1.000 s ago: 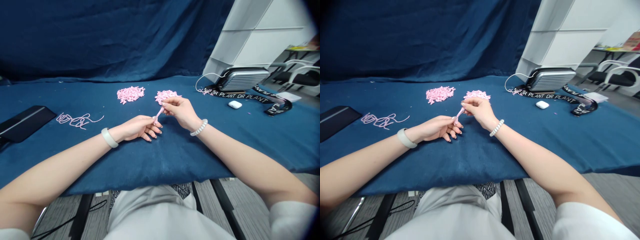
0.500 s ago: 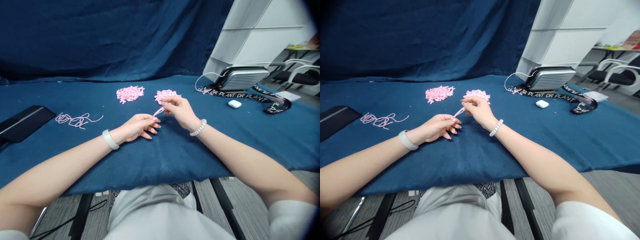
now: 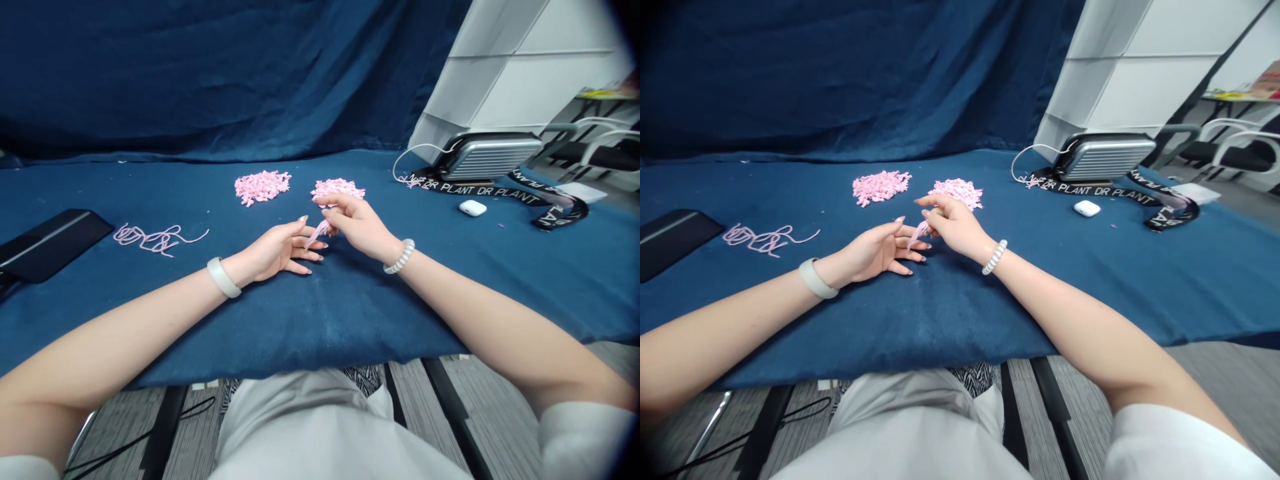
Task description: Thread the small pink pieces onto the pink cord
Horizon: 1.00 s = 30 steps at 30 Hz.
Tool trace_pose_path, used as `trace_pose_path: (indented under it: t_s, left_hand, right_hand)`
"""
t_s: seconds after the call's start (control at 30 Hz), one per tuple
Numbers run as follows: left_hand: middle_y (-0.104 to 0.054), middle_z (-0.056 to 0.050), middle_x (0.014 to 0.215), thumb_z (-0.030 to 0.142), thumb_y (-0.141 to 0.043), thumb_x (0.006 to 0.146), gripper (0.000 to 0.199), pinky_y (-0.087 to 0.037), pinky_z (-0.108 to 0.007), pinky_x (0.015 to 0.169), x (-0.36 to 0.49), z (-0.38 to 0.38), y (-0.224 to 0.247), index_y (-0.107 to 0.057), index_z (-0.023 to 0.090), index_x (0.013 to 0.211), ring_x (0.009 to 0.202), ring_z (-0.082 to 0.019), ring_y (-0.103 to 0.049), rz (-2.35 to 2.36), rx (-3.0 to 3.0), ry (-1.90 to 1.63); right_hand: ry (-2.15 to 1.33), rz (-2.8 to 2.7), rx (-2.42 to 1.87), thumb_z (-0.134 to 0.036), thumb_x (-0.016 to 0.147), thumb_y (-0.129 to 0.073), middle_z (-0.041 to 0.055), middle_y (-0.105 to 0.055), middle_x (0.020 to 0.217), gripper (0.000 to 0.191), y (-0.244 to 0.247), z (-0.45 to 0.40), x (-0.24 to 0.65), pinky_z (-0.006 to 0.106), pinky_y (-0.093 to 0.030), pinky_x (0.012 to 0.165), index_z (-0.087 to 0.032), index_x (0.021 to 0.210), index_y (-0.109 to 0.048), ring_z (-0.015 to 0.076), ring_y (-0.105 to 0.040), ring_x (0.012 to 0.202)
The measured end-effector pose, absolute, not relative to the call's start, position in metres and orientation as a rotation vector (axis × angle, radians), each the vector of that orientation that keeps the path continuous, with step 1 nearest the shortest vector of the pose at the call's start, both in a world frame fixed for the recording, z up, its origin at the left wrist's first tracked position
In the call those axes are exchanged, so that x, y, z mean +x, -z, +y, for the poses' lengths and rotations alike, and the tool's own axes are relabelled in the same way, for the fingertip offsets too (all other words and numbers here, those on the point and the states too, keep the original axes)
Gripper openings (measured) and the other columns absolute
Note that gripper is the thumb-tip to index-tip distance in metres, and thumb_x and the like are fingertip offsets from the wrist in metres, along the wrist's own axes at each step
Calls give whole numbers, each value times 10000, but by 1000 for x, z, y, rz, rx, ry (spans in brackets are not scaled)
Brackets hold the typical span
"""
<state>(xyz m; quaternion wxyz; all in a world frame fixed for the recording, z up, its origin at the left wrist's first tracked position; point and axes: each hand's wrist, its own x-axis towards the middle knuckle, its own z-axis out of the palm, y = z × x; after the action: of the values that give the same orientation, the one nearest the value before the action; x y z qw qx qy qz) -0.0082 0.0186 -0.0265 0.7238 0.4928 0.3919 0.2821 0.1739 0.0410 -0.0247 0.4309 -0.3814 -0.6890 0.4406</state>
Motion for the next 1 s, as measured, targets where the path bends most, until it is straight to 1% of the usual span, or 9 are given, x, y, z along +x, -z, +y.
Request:
trace_pose_path:
  t_s: [0.1,0.2,0.27,0.33,0.4,0.53,0.63,0.77,1.0]
  left_hand:
    - [-658,-73,902,517,-588,764,381,-542,-237,568,-4,17,27,-622,179,937,767,-163,-652,951,1174,-628]
    - [-613,-22,701,457,-656,738,327,-534,-208,536,-1,14,30,-608,149,838,633,-118,-633,979,1249,-623]
    - [-587,-7,649,434,-660,742,310,-530,-195,515,0,13,31,-605,138,816,592,-102,-619,977,1274,-637]
    - [-591,-6,653,407,-650,760,279,-530,-190,501,1,12,32,-606,137,817,588,-96,-615,985,1274,-690]
    - [-608,-13,681,371,-640,776,240,-537,-193,502,3,10,32,-605,137,816,600,-94,-617,1002,1259,-758]
    - [-637,-31,727,336,-634,786,209,-548,-199,511,7,8,33,-612,133,829,624,-95,-620,1034,1238,-839]
    - [-647,-39,743,331,-636,783,206,-550,-195,511,8,7,37,-614,133,837,650,-103,-627,1038,1261,-865]
    - [-656,-46,753,357,-630,784,232,-555,-204,511,8,6,41,-605,132,830,670,-114,-634,1040,1315,-873]
    - [-655,-40,749,316,-609,802,191,-545,-190,491,9,5,40,-606,131,848,659,-110,-636,1082,1277,-885]
  right_hand:
    - [-1097,-1829,-899,-256,832,-528,-9,-580,647,299,25,37,173,268,-493,626,-161,1115,-539,118,-576,615]
    - [-1140,-1887,-875,-264,841,-519,-17,-569,615,317,25,36,172,263,-491,606,-155,1138,-522,117,-579,594]
    - [-1081,-1874,-880,-259,839,-520,-3,-597,682,286,24,38,173,252,-479,596,-159,1106,-545,103,-567,590]
    - [-971,-1815,-895,-252,838,-516,5,-602,739,215,23,41,174,239,-456,579,-158,1019,-587,85,-536,580]
    - [-864,-1756,-925,-259,842,-508,-2,-575,696,160,21,43,176,232,-424,555,-149,885,-616,77,-496,557]
    - [-707,-1765,-910,-296,821,-544,-8,-526,611,220,17,40,177,245,-393,578,-146,663,-577,91,-469,580]
    - [-603,-1862,-867,-318,802,-579,10,-559,671,234,15,33,175,266,-398,630,-150,639,-579,108,-485,639]
    - [-508,-2000,-909,-326,805,-579,25,-578,697,233,16,29,172,279,-387,630,-153,657,-627,117,-487,645]
    - [-302,-2025,-865,-281,761,-633,26,-570,750,142,17,28,172,277,-406,648,-154,709,-596,123,-485,678]
